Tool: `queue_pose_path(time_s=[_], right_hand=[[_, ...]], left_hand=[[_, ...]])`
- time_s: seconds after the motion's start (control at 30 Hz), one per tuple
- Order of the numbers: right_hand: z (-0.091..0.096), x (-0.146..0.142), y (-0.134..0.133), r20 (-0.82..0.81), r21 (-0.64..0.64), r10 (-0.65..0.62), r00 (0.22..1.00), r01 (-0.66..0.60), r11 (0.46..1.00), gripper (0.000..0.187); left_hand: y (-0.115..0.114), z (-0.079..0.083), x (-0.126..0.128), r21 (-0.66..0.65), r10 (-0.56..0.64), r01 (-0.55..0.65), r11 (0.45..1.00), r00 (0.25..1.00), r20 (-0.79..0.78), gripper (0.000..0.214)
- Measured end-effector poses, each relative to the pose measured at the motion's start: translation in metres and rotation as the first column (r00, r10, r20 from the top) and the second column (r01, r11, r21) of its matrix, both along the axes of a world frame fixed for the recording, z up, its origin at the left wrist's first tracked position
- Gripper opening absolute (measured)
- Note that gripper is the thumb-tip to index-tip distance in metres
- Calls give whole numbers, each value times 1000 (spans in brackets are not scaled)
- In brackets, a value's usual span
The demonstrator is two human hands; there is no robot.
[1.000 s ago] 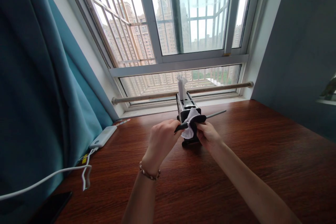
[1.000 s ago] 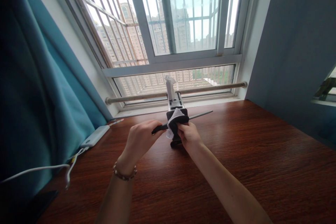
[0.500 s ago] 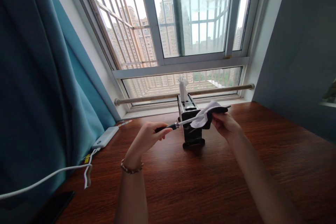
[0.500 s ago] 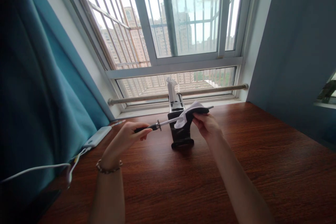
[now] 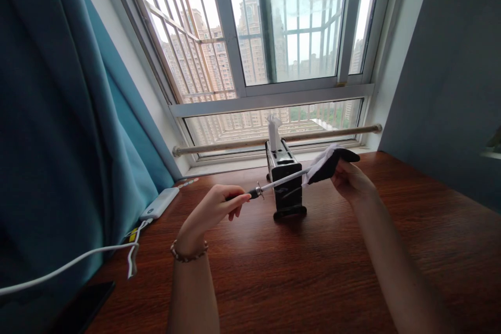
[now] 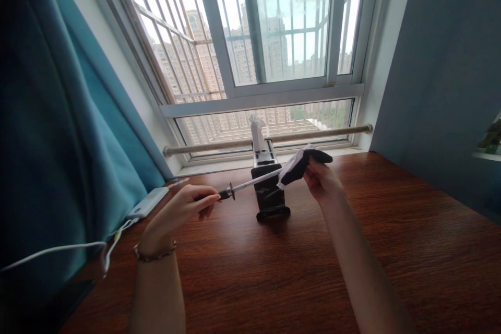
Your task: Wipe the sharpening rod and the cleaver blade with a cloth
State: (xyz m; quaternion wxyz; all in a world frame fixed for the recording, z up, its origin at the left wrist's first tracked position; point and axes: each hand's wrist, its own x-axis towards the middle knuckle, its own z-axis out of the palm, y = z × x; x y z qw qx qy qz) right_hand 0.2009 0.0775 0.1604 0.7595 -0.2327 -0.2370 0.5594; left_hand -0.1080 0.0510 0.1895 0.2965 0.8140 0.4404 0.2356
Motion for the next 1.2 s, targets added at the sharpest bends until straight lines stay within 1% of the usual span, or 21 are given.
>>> queue_pose_path(time_s=[0.03, 0.1, 0.2, 0.27, 0.3, 0.4, 0.47, 0.53, 0.63, 0.7, 0.77, 0.87, 0.97, 1.03, 1.1, 1.13, 1.2], right_hand=[[2, -1, -1, -46, -38, 4, 999, -6, 999, 7], [5, -3, -1, -124, -115, -3, 992, -12, 993, 15], [8, -5, -1, -172, -161, -19, 985, -9, 987, 22], [8, -5, 0, -182, -161, -22, 983, -8, 987, 23], [9, -5, 0, -186, -165, -25, 982, -6, 986, 24], [10, -4, -1, -195, -182, -25, 980, -11, 983, 26], [12, -3, -2, -197, -183, -25, 980, -11, 983, 27], [12, -1, -2, -193, -179, -36, 980, 1, 984, 27], [12, 2, -1, -186, -172, -49, 981, 17, 985, 24], [11, 4, 0, -189, -163, -55, 980, 23, 986, 22], [10, 4, 0, -195, -152, -65, 979, 35, 988, 21], [12, 4, -1, -203, -142, -79, 976, 50, 989, 23], [13, 3, -3, -222, -138, -92, 971, 62, 989, 26], [12, 1, -3, -230, -126, -101, 968, 74, 989, 26], [9, -1, -1, -230, -101, -120, 966, 99, 990, 23], [7, -1, 0, -230, -87, -131, 964, 114, 990, 20], [3, -3, 2, -228, -68, -153, 962, 141, 988, 14]], left_hand=[[0, 0, 0, 21, 3, -3, 1000, 1000, -1, 38], [1, 0, 0, 51, 19, -19, 999, 1000, -3, 35], [3, -2, -1, 110, 47, -46, 993, 999, -10, 28], [3, -3, -1, 141, 55, -54, 989, 999, -2, 27], [3, -3, 0, 135, 55, -56, 989, 998, 14, 27], [1, -2, 1, 48, 49, -53, 997, 996, 69, 20], [0, -1, 2, 18, 34, -36, 999, 997, 66, 19], [0, 0, 2, 46, 25, -26, 999, 999, 29, 22], [3, -1, 3, 144, 60, -57, 988, 998, -13, 28], [5, -1, 4, 199, 93, -91, 976, 996, 2, 30], [6, -1, 6, 205, 104, -113, 972, 993, 55, 28], [8, -2, 6, 112, 80, -98, 989, 984, 156, 26], [10, -4, 6, -39, 50, -43, 998, 974, 220, 29], [11, -5, 7, -168, 46, -2, 986, 965, 257, 32], [12, -4, 10, -281, 70, 14, 960, 955, 289, 33], [11, -4, 11, -319, 85, 13, 948, 952, 293, 32], [9, -1, 14, -356, 99, 7, 935, 955, 281, 29]])
